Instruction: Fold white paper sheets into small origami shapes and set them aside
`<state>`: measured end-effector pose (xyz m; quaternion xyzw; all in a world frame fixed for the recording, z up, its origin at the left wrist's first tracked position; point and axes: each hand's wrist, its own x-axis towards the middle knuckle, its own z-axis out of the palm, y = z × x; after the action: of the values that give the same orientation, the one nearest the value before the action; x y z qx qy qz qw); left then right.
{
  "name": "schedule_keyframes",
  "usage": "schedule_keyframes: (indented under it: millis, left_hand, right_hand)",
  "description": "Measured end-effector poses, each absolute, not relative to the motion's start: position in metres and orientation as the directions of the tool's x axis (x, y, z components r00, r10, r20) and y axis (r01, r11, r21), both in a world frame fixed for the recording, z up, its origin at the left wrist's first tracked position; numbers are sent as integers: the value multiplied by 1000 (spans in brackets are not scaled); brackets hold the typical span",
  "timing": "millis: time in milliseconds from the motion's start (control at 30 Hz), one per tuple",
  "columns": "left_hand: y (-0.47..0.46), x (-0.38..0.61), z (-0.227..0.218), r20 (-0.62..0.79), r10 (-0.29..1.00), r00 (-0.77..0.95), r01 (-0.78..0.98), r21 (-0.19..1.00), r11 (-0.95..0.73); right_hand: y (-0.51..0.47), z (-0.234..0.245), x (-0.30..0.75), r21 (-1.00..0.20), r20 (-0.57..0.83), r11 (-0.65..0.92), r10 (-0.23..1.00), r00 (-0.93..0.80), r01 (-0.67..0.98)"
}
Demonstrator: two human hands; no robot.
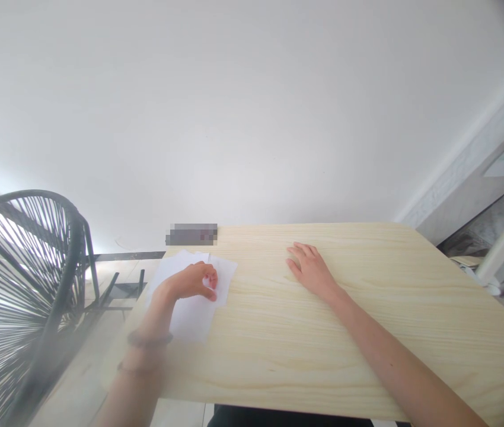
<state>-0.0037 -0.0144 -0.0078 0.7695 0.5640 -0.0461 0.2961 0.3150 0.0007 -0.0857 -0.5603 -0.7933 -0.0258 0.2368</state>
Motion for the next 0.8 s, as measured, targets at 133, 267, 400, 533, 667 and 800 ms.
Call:
schedule_keyframes:
  millis: [133, 267, 400, 533, 667, 800]
  left_hand:
    - [-13, -6, -4, -440, 813, 380, 875, 457, -162]
    - [-12, -6, 2, -444, 783, 436, 822, 551, -145]
    - [-11, -3, 7, -375, 818, 436, 802, 575, -163]
    - [-7, 7, 13, -306, 823, 479, 731, 659, -181]
    - [5, 30, 17, -273, 859, 432, 716, 684, -143]
    - [20, 67, 7, -100, 904, 416, 660, 717, -225]
  right_hand:
    - [1, -86, 315, -230, 404, 370, 878, -257, 900]
    - [0, -85, 315, -243, 404, 375, 877, -258, 894]
    - [1, -85, 315, -258, 399, 375, 881, -255, 891]
    - [1, -85, 315, -269, 403, 378, 880, -253, 886]
    - [0, -83, 315, -290, 398, 385, 881, -256, 876]
    - [2, -82, 320, -391, 408, 409, 880, -243, 825]
